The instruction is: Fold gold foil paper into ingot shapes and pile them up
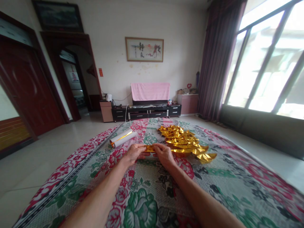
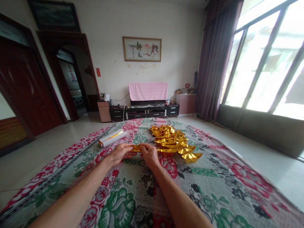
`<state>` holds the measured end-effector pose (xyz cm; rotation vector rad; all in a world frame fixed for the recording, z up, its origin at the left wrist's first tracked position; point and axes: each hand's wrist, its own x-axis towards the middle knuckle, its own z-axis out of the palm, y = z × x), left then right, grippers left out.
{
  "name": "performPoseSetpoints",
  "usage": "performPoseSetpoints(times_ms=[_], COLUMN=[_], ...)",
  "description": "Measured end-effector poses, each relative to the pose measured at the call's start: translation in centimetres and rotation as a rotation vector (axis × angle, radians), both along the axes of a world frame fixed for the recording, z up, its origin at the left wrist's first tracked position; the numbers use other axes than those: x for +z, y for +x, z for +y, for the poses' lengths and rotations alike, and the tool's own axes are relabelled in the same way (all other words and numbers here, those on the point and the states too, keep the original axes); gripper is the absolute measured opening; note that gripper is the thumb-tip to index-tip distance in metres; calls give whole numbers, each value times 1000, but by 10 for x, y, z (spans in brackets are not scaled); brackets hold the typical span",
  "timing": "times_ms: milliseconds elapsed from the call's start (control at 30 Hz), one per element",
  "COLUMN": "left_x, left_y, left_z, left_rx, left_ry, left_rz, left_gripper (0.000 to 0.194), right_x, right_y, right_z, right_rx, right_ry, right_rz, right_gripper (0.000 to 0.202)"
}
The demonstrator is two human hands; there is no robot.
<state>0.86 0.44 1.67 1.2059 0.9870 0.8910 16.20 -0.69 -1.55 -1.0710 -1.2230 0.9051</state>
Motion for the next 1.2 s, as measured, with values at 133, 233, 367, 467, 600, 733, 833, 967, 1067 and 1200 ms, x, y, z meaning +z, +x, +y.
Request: performPoseSetpoints(times_ms=[133, 233, 367, 467, 600, 733, 833, 967, 1067, 1200], left_x=[-3, -5, -8, -10, -12, -8, -4, 0, 2, 2], left_y=[6, 11, 14, 13, 13, 11, 8, 3, 2, 4], left_z=[0, 0, 1, 2, 3, 2, 1, 0, 0, -1], left_rx=[65, 129, 160, 174, 189, 149, 85, 33, 10, 8], left_ry=[37, 59, 60, 65, 71, 60, 36, 24, 25, 29], left_rz=[34, 42, 32, 37, 39, 35, 52, 89, 100, 108], left_gripper=[28, 27, 27, 27, 28, 28, 27, 27, 28, 28], right_x=[1, 0, -2, -2, 1, 3, 2, 0, -2, -1], right_y=[-2, -3, -2, -1, -2, -2, -2, 0, 1, 1], right_z=[-2, -3, -4, -5, -8, -7, -4, 0, 1, 0], right_rx=[-33, -39, -45, -56, -56, -26, -4, 0, 0, -15], right_ry=[28, 74, 126, 138, 130, 96, 44, 34, 34, 11], right_rz=[-37, -104, -229, -301, -337, -207, -66, -52, -57, -45], right_gripper=[35, 33, 32, 32, 31, 31, 33, 32, 33, 36])
